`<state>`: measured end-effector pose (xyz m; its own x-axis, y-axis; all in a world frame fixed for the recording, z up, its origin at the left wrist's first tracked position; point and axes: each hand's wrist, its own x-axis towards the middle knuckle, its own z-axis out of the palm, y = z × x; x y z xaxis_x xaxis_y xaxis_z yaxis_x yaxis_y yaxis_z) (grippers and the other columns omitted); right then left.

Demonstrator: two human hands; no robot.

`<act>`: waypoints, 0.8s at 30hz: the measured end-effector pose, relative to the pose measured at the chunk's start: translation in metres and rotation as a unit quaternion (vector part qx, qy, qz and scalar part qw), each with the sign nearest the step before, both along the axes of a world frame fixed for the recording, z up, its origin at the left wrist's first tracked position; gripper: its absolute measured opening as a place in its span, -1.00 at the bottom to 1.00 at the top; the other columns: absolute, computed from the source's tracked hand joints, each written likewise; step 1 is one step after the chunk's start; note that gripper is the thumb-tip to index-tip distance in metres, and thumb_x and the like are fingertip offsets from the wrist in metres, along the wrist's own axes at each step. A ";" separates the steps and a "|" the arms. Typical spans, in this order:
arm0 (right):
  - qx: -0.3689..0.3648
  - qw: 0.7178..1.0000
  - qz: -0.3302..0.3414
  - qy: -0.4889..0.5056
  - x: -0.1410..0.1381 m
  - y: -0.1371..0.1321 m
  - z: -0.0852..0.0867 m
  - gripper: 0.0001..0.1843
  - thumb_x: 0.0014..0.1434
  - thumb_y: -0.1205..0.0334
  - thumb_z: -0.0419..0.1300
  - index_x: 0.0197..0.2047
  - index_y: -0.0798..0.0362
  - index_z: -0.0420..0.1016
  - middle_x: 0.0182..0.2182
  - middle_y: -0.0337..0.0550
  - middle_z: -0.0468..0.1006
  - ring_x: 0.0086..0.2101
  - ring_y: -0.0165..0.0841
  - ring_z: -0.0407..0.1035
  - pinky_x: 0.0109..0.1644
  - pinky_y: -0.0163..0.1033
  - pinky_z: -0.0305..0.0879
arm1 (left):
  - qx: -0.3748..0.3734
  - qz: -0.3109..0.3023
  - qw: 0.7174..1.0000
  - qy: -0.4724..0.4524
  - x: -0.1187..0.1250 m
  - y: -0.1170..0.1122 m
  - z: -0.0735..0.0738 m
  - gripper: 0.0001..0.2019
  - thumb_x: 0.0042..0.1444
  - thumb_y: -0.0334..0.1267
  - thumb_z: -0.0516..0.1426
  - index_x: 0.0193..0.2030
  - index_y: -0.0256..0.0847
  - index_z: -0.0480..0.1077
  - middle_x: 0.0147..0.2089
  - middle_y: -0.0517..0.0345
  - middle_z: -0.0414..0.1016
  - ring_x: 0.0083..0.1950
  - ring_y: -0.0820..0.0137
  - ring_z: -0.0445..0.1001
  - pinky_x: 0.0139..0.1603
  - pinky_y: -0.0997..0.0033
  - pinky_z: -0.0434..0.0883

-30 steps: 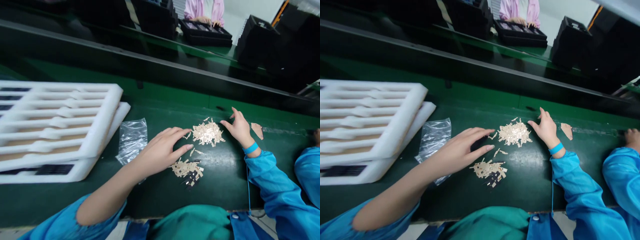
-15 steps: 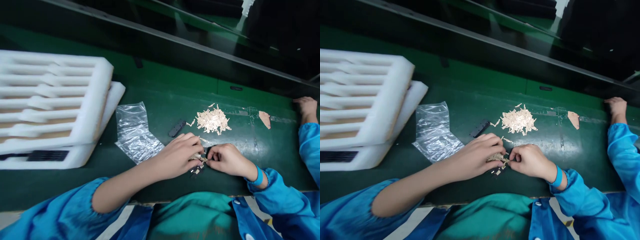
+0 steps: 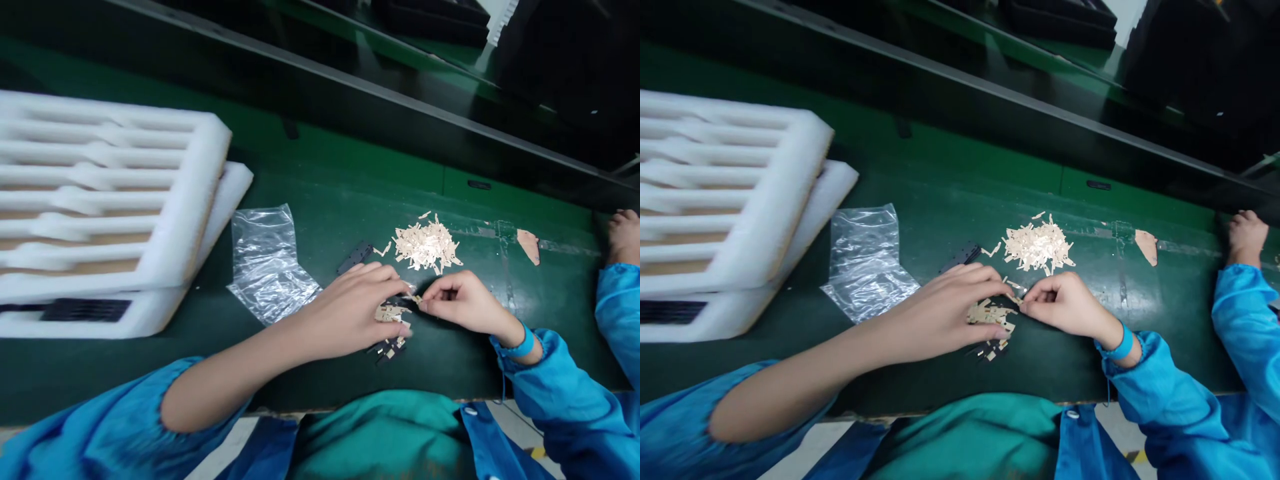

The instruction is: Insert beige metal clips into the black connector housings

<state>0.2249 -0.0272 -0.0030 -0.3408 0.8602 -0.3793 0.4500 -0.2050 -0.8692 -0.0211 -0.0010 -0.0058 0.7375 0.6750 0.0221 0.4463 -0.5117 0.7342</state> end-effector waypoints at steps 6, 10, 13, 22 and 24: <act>0.013 0.991 -0.077 0.111 -0.008 0.024 0.004 -0.81 0.01 0.13 0.48 -0.41 0.09 0.72 -0.59 -0.24 0.55 -0.60 -0.48 0.24 -0.52 -0.35 0.14 | -0.119 0.143 0.971 -0.149 0.020 0.026 0.012 -0.76 0.33 -0.17 0.14 -0.35 -0.18 0.50 -0.38 0.22 0.50 -0.32 0.36 0.45 -0.26 0.38 0.34; 0.026 0.988 -0.076 0.131 -0.007 0.028 -0.006 -0.92 0.02 0.25 0.40 -0.41 0.08 0.72 -0.56 -0.21 0.60 -0.56 -0.44 0.34 -0.47 -0.34 0.25 | -0.094 0.139 0.979 -0.115 0.027 0.032 0.006 -0.76 0.33 -0.19 0.12 -0.35 -0.19 0.47 -0.36 0.21 0.49 -0.29 0.35 0.45 -0.24 0.36 0.33; 0.034 0.990 -0.057 0.123 -0.006 0.027 -0.014 -0.90 0.04 0.30 0.34 -0.42 0.09 0.73 -0.56 -0.21 0.62 -0.54 -0.43 0.37 -0.44 -0.33 0.27 | -0.066 0.119 0.986 -0.094 0.030 0.032 0.000 -0.75 0.36 -0.20 0.07 -0.34 -0.18 0.44 -0.36 0.21 0.48 -0.31 0.36 0.45 -0.25 0.35 0.32; 0.072 0.986 -0.106 0.105 -0.011 0.027 -0.026 -0.81 0.12 0.18 0.32 -0.43 0.08 0.71 -0.59 -0.22 0.57 -0.55 -0.43 0.34 -0.43 -0.32 0.27 | 0.140 0.164 0.973 -0.085 0.028 0.023 -0.012 -0.89 0.35 -0.29 0.18 -0.17 -0.18 0.55 -0.21 0.12 0.64 -0.18 0.29 0.59 -0.13 0.25 0.32; 0.077 0.985 -0.109 0.110 -0.011 0.027 -0.027 -0.80 0.14 0.16 0.33 -0.43 0.08 0.70 -0.59 -0.23 0.56 -0.55 -0.43 0.34 -0.44 -0.32 0.27 | 0.158 0.122 0.977 -0.075 0.025 0.020 -0.012 -0.82 0.40 -0.32 0.12 -0.11 -0.17 0.58 -0.13 0.10 0.69 -0.12 0.27 0.63 -0.12 0.24 0.32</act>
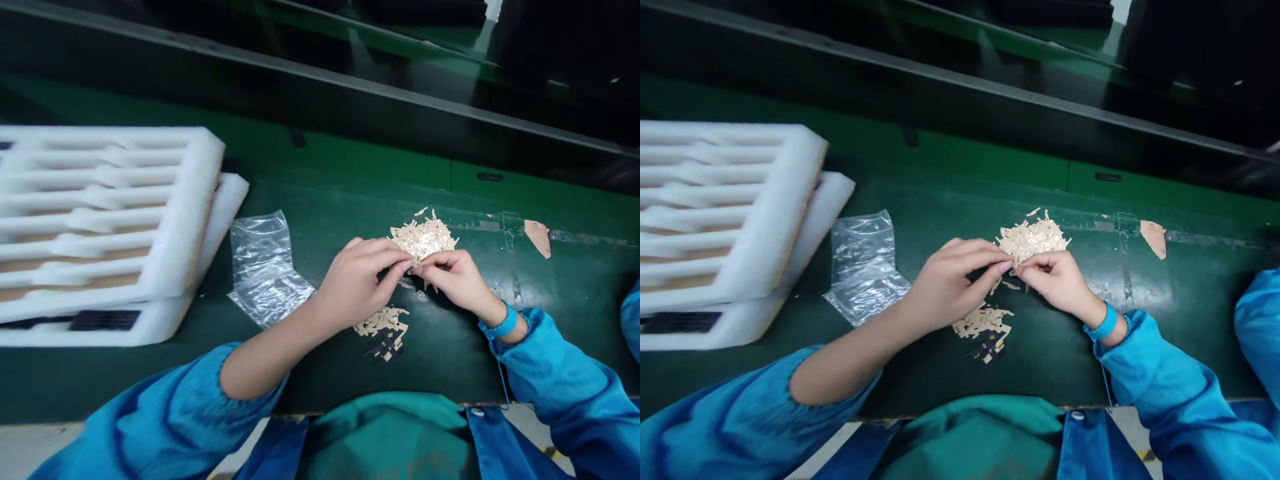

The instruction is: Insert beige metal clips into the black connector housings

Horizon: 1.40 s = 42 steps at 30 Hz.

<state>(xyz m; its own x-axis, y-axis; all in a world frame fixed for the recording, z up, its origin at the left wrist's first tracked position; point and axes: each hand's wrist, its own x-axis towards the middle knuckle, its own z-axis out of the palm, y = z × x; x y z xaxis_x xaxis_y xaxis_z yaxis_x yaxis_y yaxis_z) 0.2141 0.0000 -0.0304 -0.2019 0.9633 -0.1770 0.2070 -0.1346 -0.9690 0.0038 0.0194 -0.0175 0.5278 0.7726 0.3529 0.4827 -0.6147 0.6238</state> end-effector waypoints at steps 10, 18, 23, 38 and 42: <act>0.041 0.999 0.010 0.002 -0.001 -0.002 0.004 -0.79 0.18 0.16 0.31 -0.39 0.08 0.71 -0.50 -0.18 0.64 -0.48 -0.38 0.41 -0.38 -0.29 0.34 | -0.013 -0.026 0.999 0.043 -0.002 -0.002 -0.004 -0.72 0.43 -0.33 0.01 -0.03 -0.16 0.58 -0.10 0.07 0.70 -0.11 0.25 0.63 -0.11 0.24 0.38; 0.000 1.000 0.008 0.021 0.000 -0.001 0.012 -0.86 0.10 0.22 0.34 -0.45 0.06 0.67 -0.59 -0.25 0.57 -0.56 -0.44 0.32 -0.46 -0.32 0.25 | -0.029 -0.009 0.996 0.081 0.003 0.001 -0.003 -0.73 0.42 -0.34 -0.04 -0.12 -0.16 0.51 -0.13 0.04 0.66 -0.15 0.23 0.58 -0.13 0.24 0.34; -0.032 0.997 0.032 0.060 0.003 -0.002 0.020 -0.89 0.07 0.26 0.32 -0.47 0.05 0.65 -0.62 -0.27 0.53 -0.62 -0.48 0.24 -0.52 -0.35 0.17 | -0.027 0.079 0.992 0.095 0.008 0.011 -0.010 -0.77 0.38 -0.28 0.05 -0.25 -0.21 0.49 -0.24 -0.05 0.61 -0.19 0.13 0.54 -0.15 0.16 0.30; 0.009 0.997 0.063 0.036 0.002 -0.002 0.017 -0.85 0.12 0.29 0.23 -0.45 0.04 0.61 -0.56 -0.27 0.55 -0.55 -0.45 0.31 -0.44 -0.33 0.23 | -0.346 -0.007 0.928 -0.139 0.001 0.010 0.011 -0.86 0.13 -0.27 0.21 -0.36 -0.19 0.61 -0.44 0.18 0.59 -0.46 0.43 0.44 -0.44 0.45 0.37; 0.045 0.999 0.010 0.002 0.000 -0.004 0.013 -0.89 0.10 0.27 0.26 -0.42 0.04 0.60 -0.54 -0.24 0.55 -0.53 -0.43 0.30 -0.44 -0.31 0.22 | -0.300 0.020 0.946 -0.123 0.003 0.007 0.009 -0.85 0.17 -0.25 0.22 -0.38 -0.18 0.60 -0.47 0.20 0.58 -0.47 0.43 0.44 -0.47 0.45 0.36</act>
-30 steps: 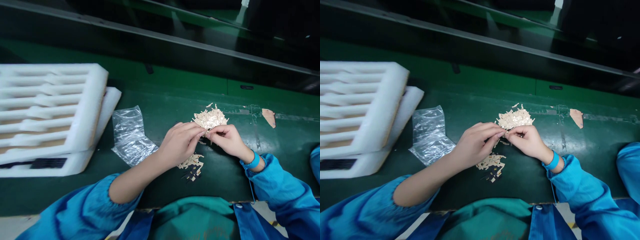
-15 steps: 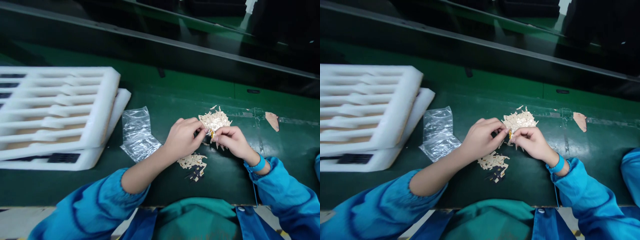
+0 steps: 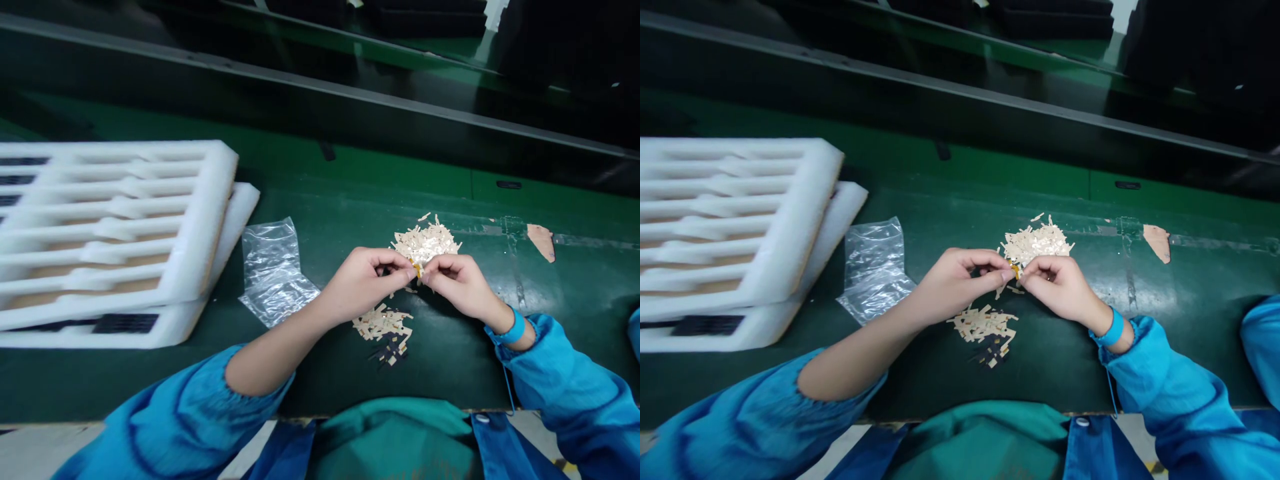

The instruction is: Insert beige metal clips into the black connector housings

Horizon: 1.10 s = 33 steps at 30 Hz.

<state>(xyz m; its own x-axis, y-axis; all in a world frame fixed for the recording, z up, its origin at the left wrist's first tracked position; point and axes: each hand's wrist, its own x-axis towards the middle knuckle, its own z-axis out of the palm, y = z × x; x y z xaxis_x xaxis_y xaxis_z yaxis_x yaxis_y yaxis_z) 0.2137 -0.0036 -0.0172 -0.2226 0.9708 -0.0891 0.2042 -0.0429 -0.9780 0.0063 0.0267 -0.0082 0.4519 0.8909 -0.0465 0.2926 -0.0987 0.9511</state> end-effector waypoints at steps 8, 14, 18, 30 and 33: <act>0.065 0.993 -0.073 -0.072 -0.009 -0.006 0.005 -0.85 0.12 0.24 0.29 -0.37 0.06 0.70 -0.53 -0.20 0.57 -0.54 -0.41 0.26 -0.46 -0.29 0.20 | 0.265 0.009 0.962 0.065 -0.001 -0.010 0.000 -0.85 0.27 -0.30 0.17 -0.31 -0.16 0.54 -0.35 0.19 0.64 -0.33 0.37 0.55 -0.19 0.26 0.35; 0.077 0.991 -0.054 -0.095 -0.008 -0.009 0.005 -0.81 0.15 0.26 0.24 -0.39 0.05 0.70 -0.50 -0.17 0.62 -0.49 -0.38 0.35 -0.41 -0.27 0.26 | 0.282 -0.021 0.955 0.090 -0.001 -0.012 -0.001 -0.85 0.30 -0.29 0.16 -0.29 -0.15 0.53 -0.31 0.20 0.67 -0.28 0.36 0.60 -0.16 0.26 0.32; 0.082 0.991 -0.053 -0.088 -0.007 -0.008 0.002 -0.79 0.14 0.27 0.21 -0.36 0.04 0.71 -0.48 -0.17 0.64 -0.46 -0.35 0.41 -0.38 -0.26 0.30 | 0.279 -0.019 0.956 0.083 -0.001 -0.011 -0.001 -0.85 0.30 -0.28 0.16 -0.29 -0.14 0.53 -0.32 0.22 0.66 -0.31 0.37 0.59 -0.18 0.27 0.31; 0.079 0.991 -0.057 -0.093 -0.008 -0.009 0.002 -0.79 0.11 0.26 0.22 -0.39 0.05 0.71 -0.55 -0.20 0.58 -0.55 -0.40 0.29 -0.46 -0.29 0.21 | 0.291 -0.025 0.953 0.074 -0.001 -0.012 -0.003 -0.88 0.30 -0.34 0.19 -0.28 -0.16 0.52 -0.33 0.24 0.64 -0.32 0.40 0.59 -0.20 0.28 0.28; 0.090 0.989 -0.057 -0.105 -0.008 -0.009 0.003 -0.81 0.11 0.24 0.25 -0.39 0.06 0.71 -0.57 -0.21 0.57 -0.57 -0.41 0.26 -0.48 -0.29 0.19 | 0.290 -0.024 0.954 0.075 0.000 -0.012 -0.002 -0.88 0.28 -0.34 0.19 -0.30 -0.17 0.52 -0.36 0.24 0.63 -0.35 0.41 0.57 -0.20 0.28 0.29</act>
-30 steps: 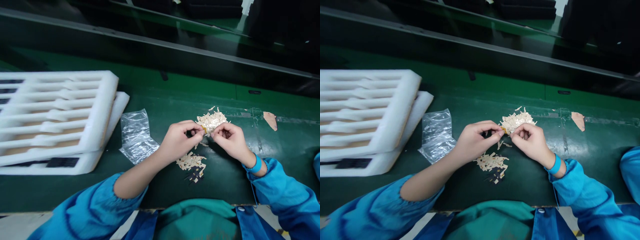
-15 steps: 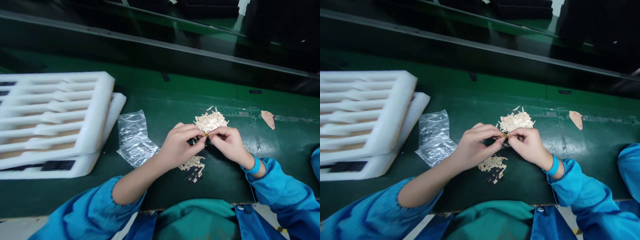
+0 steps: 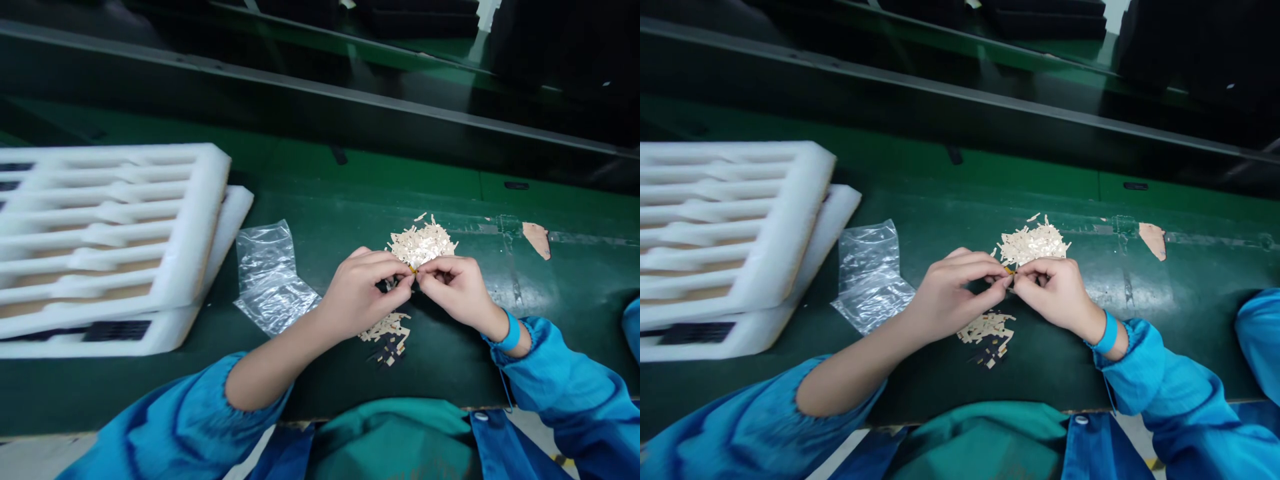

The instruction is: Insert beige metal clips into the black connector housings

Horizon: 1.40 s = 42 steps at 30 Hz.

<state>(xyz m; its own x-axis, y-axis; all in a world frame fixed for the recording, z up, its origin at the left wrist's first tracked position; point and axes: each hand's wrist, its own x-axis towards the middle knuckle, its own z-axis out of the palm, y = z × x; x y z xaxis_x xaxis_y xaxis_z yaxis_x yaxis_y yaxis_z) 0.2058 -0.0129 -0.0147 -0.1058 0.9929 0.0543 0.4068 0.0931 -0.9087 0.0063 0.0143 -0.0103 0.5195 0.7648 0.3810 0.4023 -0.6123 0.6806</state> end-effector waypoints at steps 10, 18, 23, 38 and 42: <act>-0.020 0.999 -0.002 0.033 0.000 0.001 -0.003 -0.79 0.10 0.26 0.21 -0.42 0.05 0.70 -0.54 -0.20 0.62 -0.50 -0.35 0.41 -0.40 -0.29 0.31 | -0.038 0.006 0.999 -0.025 0.002 -0.001 0.001 -0.85 0.25 -0.34 0.19 -0.35 -0.19 0.55 -0.44 0.26 0.55 -0.42 0.45 0.49 -0.21 0.32 0.35; 0.078 0.961 -0.032 -0.263 0.015 0.013 -0.007 -0.79 0.25 0.26 0.23 -0.42 0.04 0.60 -0.47 -0.15 0.61 -0.39 -0.26 0.45 -0.27 -0.20 0.29 | -0.094 0.123 0.982 -0.110 -0.013 0.010 0.023 -0.88 0.20 -0.32 0.23 -0.36 -0.18 0.58 -0.36 0.16 0.62 -0.39 0.40 0.49 -0.41 0.41 0.37; 0.170 0.896 0.020 -0.410 -0.003 0.001 -0.006 -0.49 0.28 -0.11 0.32 0.08 0.14 0.55 -0.01 0.15 0.60 0.01 0.04 0.38 0.01 0.03 0.30 | -0.113 0.165 0.972 -0.124 -0.018 0.014 0.024 -0.90 0.18 -0.31 0.25 -0.36 -0.16 0.60 -0.35 0.17 0.61 -0.35 0.38 0.49 -0.35 0.38 0.37; -0.369 0.857 0.116 0.341 -0.003 0.013 0.012 -0.65 0.14 -0.06 0.36 -0.35 0.11 0.65 -0.41 -0.12 0.59 -0.48 -0.43 0.34 -0.53 -0.37 0.16 | -0.151 -0.072 0.979 -0.114 -0.024 0.015 0.012 -0.91 0.31 -0.26 0.27 -0.17 -0.13 0.66 0.04 -0.04 0.53 0.13 0.21 0.51 0.18 0.18 0.48; -0.396 0.814 0.137 0.402 -0.006 0.007 0.016 -0.76 0.08 0.09 0.41 -0.41 0.12 0.64 -0.56 -0.25 0.46 -0.57 -0.50 0.19 -0.57 -0.39 0.03 | -0.143 -0.062 0.982 -0.110 -0.026 0.015 0.013 -0.92 0.29 -0.27 0.30 -0.15 -0.12 0.66 0.08 -0.01 0.50 0.07 0.24 0.54 0.15 0.20 0.50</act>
<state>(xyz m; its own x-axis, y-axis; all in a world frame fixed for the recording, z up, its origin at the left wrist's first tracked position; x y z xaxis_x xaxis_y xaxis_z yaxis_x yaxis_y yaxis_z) 0.2000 -0.0056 0.0015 -0.5750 0.6956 -0.4307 -0.2867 -0.6644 -0.6902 -0.0198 0.0293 0.0023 0.5438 0.7937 0.2728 0.1604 -0.4174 0.8945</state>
